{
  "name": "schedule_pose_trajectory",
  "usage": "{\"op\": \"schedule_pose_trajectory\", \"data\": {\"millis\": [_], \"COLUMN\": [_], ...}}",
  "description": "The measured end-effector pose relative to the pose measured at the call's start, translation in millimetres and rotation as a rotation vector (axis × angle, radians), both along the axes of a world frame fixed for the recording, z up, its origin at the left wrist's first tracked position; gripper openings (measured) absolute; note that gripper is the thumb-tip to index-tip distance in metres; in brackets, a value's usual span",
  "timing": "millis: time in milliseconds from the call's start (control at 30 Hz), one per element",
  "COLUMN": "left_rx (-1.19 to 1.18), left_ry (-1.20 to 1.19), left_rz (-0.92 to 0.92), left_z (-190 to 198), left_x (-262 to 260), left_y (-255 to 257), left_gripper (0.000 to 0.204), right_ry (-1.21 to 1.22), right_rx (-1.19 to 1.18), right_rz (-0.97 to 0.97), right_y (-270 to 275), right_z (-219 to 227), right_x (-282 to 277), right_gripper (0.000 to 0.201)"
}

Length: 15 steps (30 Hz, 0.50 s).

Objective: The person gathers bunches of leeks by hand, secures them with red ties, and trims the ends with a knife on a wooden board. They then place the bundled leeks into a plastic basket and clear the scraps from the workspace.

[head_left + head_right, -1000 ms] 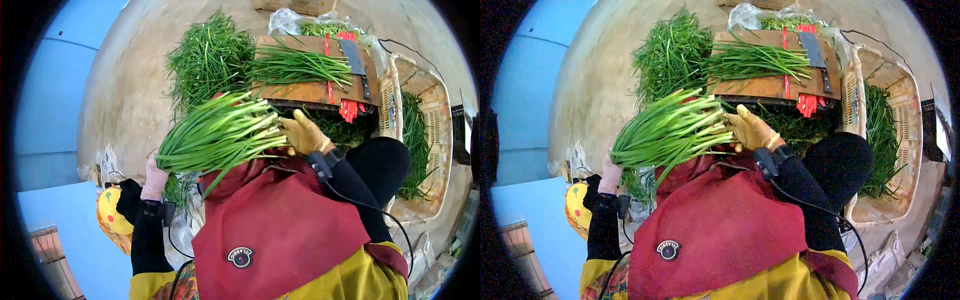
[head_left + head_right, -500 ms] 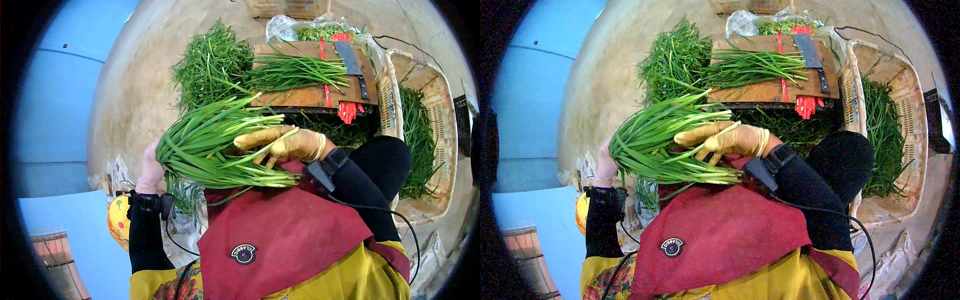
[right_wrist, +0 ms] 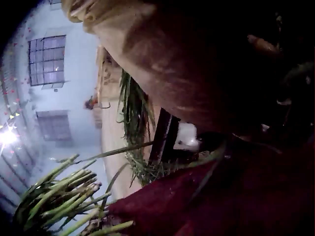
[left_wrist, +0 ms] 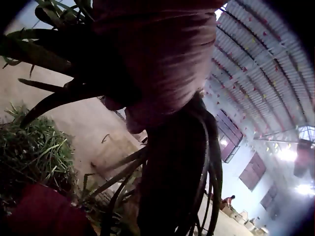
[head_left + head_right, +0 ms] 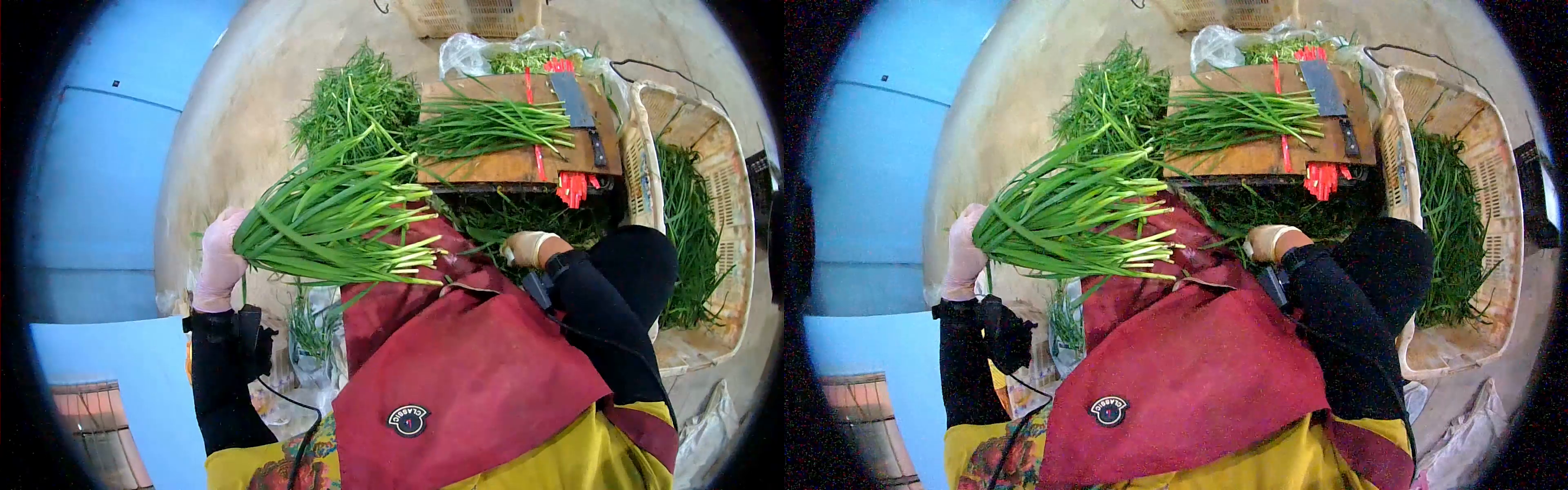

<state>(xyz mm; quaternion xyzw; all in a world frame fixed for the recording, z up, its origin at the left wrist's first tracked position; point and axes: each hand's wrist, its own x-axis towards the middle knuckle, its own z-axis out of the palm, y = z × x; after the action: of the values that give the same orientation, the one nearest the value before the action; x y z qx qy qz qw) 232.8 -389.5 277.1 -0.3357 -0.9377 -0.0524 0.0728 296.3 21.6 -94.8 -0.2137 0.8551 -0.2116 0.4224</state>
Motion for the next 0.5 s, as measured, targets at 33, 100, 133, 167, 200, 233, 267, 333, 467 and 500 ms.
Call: {"op": "schedule_pose_trajectory", "data": {"millis": [33,100,133,167,200,233,267,333,467,500], "left_rx": [-0.024,-0.006,-0.007,-0.02,-0.032,-0.055,-0.053,-0.067,-0.125,-0.146], "left_ry": [0.001,-0.004,-0.003,0.007,0.017,0.062,0.064,0.12,0.11,0.124], "left_rz": [0.009,-0.001,-0.001,-0.031,-0.06,-0.129,-0.133,-0.259,-0.285,-0.301], "left_z": [10,21,27,34,37,38,39,42,42,42], "left_x": [2,3,4,4,3,0,0,0,1,0], "left_y": [10,17,21,26,29,28,32,44,56,60], "left_gripper": [0.029,0.034,0.034,0.035,0.036,0.038,0.038,0.039,0.039,0.038], "right_ry": [0.008,0.098,0.05,0.157,0.095,0.325,0.36,0.297,0.119,0.053], "right_rx": [0.0,-0.215,-0.328,-0.495,-0.785,-0.875,-1.02,-1.126,-0.968,-0.925], "right_rz": [-0.005,-0.333,-0.414,-0.512,-0.588,-0.56,-0.532,-0.546,-0.442,-0.464], "right_y": [1,2,2,-1,-13,-12,-18,-30,-50,-50], "right_z": [9,55,87,105,110,118,123,148,200,200], "right_x": [-2,-4,-14,-16,-28,-34,-41,-48,-47,-44], "right_gripper": [0.047,0.075,0.079,0.088,0.093,0.093,0.092,0.081,0.059,0.055]}}
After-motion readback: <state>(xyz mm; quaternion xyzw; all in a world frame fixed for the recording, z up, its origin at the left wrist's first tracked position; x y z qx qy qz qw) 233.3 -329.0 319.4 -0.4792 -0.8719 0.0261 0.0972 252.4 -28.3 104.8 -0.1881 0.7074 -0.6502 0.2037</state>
